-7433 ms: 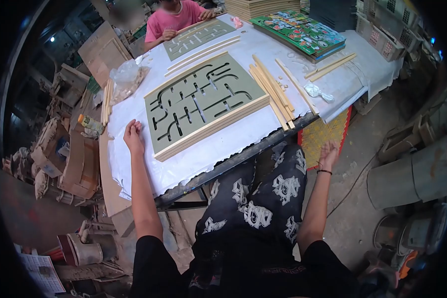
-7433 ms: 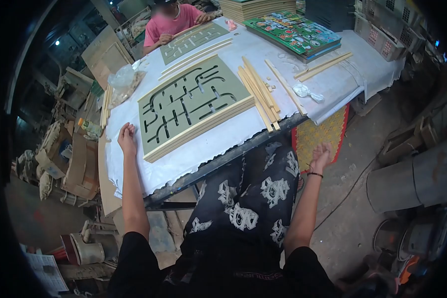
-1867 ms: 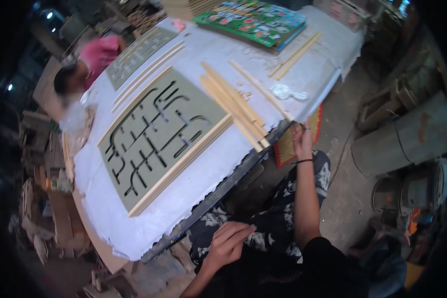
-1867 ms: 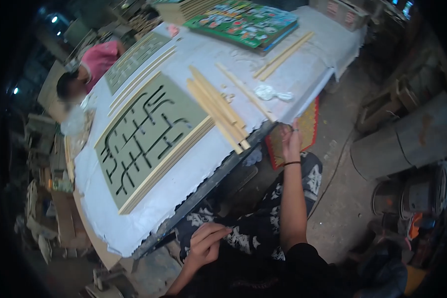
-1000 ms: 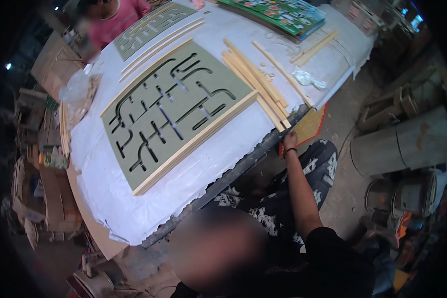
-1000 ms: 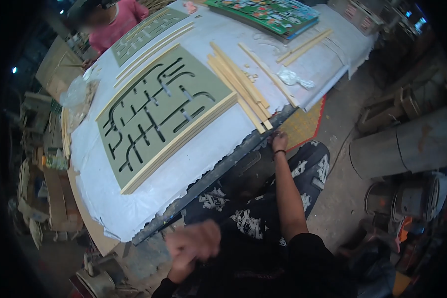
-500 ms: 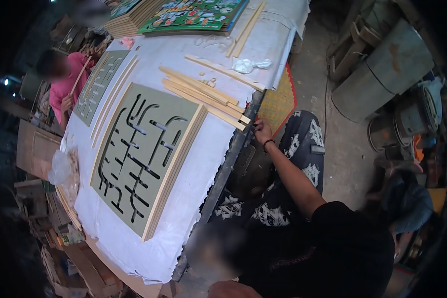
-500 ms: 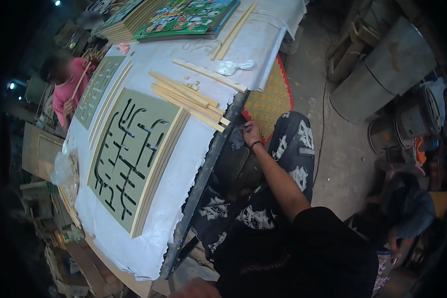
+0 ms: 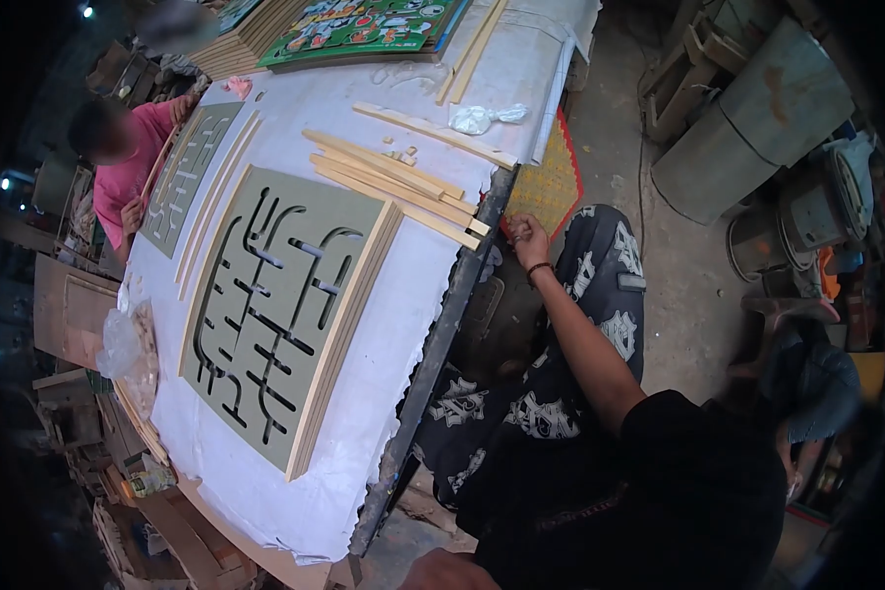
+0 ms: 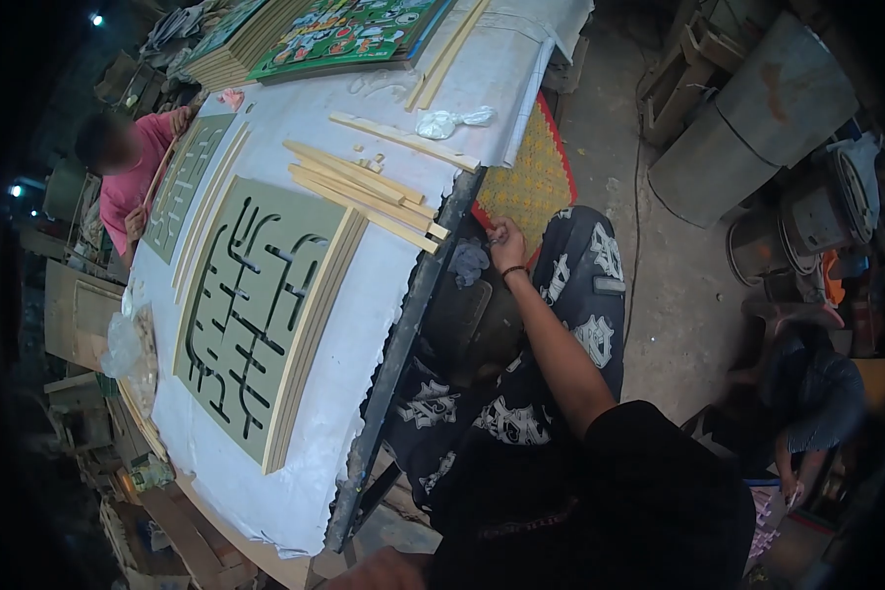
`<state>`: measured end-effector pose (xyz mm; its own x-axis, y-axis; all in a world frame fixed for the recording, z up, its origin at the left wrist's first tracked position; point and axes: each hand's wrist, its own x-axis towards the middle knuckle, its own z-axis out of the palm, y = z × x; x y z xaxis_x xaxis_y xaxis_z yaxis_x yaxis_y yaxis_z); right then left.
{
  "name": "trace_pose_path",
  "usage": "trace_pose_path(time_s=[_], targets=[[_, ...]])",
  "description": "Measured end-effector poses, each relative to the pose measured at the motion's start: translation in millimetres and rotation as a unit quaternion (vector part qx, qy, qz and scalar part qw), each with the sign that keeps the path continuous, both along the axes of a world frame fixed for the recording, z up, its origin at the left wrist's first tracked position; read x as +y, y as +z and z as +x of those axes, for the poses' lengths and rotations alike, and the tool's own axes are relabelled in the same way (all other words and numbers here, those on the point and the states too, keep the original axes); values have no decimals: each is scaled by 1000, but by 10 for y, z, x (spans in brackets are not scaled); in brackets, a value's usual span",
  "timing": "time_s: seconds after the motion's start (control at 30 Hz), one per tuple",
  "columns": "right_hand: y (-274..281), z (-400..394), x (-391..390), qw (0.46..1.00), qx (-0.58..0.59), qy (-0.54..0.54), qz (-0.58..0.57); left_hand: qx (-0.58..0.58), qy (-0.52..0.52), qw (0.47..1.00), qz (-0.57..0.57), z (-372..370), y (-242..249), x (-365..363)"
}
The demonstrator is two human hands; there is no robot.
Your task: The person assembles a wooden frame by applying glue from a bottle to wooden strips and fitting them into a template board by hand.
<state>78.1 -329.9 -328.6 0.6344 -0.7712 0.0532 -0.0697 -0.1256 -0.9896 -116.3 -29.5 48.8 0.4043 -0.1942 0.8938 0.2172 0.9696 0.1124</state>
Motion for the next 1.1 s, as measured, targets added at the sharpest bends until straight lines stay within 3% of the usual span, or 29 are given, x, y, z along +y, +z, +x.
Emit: trace_pose_path(time_s=[0.07, 0.17, 0.37, 0.57, 0.67, 0.7, 0.8, 0.87, 1.1], targets=[[106, -72, -29, 997, 31, 63, 32, 23, 15, 999, 17, -6, 9, 5], [389, -178, 19, 988, -10, 74, 138, 29, 5, 999, 33, 48, 22, 14], [785, -421, 4, 992, -14, 86, 91, 59, -20, 995, 74, 136, -32, 52], [1005, -624, -201, 992, 87, 82, -48, 139, 2, 975, 175, 198, -149, 83], [1100, -690, -234, 994, 20, 50, -97, 198, 65, 955, 212, 143, -204, 87], [1259, -696, -204, 995, -5, 38, -91, 145, 21, 963, 226, 267, -165, 47], [1652, -657, -134, 994, -71, 39, -77, 292, 44, 930, 219, 163, -119, -56], [1767, -563, -224, 988, -105, 88, -75, 253, 36, 938, 234, 192, -252, -11], [2094, -164, -108, 986, -142, 87, -7, 231, 29, 934, 270, 202, -267, -91]])
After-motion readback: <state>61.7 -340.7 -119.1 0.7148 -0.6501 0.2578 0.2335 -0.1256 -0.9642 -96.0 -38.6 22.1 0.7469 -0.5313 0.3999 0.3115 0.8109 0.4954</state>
